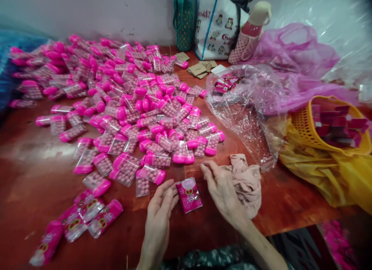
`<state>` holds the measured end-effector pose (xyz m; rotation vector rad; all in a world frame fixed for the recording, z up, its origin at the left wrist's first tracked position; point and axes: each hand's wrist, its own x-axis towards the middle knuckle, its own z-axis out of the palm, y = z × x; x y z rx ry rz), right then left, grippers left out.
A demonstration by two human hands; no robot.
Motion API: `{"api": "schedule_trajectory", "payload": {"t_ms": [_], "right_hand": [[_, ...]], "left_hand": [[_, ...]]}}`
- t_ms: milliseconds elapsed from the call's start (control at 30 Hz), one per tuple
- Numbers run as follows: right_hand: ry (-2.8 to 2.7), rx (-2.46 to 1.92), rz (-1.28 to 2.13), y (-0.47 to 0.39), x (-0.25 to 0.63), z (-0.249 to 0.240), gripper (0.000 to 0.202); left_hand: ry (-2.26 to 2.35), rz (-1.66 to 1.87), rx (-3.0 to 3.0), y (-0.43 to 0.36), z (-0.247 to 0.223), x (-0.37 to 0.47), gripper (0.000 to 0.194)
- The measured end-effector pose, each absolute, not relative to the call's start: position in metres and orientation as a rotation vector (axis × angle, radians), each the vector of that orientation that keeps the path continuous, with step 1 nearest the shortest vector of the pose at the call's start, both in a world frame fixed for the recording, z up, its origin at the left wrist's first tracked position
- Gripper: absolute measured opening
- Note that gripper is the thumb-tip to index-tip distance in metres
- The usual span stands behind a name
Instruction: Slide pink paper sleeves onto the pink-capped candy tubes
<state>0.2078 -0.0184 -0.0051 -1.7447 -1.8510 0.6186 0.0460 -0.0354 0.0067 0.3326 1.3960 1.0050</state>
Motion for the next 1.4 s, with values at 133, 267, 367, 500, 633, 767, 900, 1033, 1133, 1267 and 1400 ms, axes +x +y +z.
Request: {"api": "schedule_trajectory", "payload": {"t_ms": [133,267,367,500,633,767,900,1033,1133,1267,1400], "right_hand": [[-1.748,-1.663,0.713,-0.044,0.218,-0.010,0.026],[-1.654,-1.833,0.572,-0.053,0.216,0.000,0.013],[-1.664,-1.950,0.162,-0.059,0.235,0.006,0.025],[-1.652,-2.029,0.142,-0.073,0.263,0.002,0.032],[-1.628,-1.884,0.140,-0.074,0.257,-0.003,0.021],[-1.934,-1.638,0.229,-0.057,0.238,-0.012,0.014],[-2.219,-1.535,0.395,-0.043,0.235,-0.030,0.018],[-2.315,-1.477,0.552,-0.039,0.239,-0.029,0.019],[-2.296,-1.436,0.682,-0.035,0.240,-0.009,0.015],[-1.567,-1.202,1.329,-0.019,0.244,0.016,0.032],[-0.583,-0.780,1.767,0.001,0.254,0.023,0.054]], "left_hand": [[1.477,1.020,0.468,-0.037,0.010,0.050,0.029],[1.593,1.038,0.636,-0.034,0.016,0.054,0.023],[1.664,1.108,0.777,-0.032,0.024,0.060,0.014],[1.609,1.078,1.063,-0.027,0.032,0.070,0.011],[1.446,0.931,1.444,-0.016,0.019,0.064,0.024],[1.195,0.468,2.042,-0.009,-0.014,0.045,0.040],[1.157,0.148,2.465,-0.009,-0.032,0.035,0.037],[1.261,0.034,2.555,-0.011,-0.023,0.030,0.030],[1.383,-0.031,2.439,-0.017,-0.014,0.025,0.026],[1.575,-0.160,2.143,-0.031,-0.016,0.019,0.030],[1.647,-0.317,1.916,-0.040,-0.020,0.011,0.033]]}}
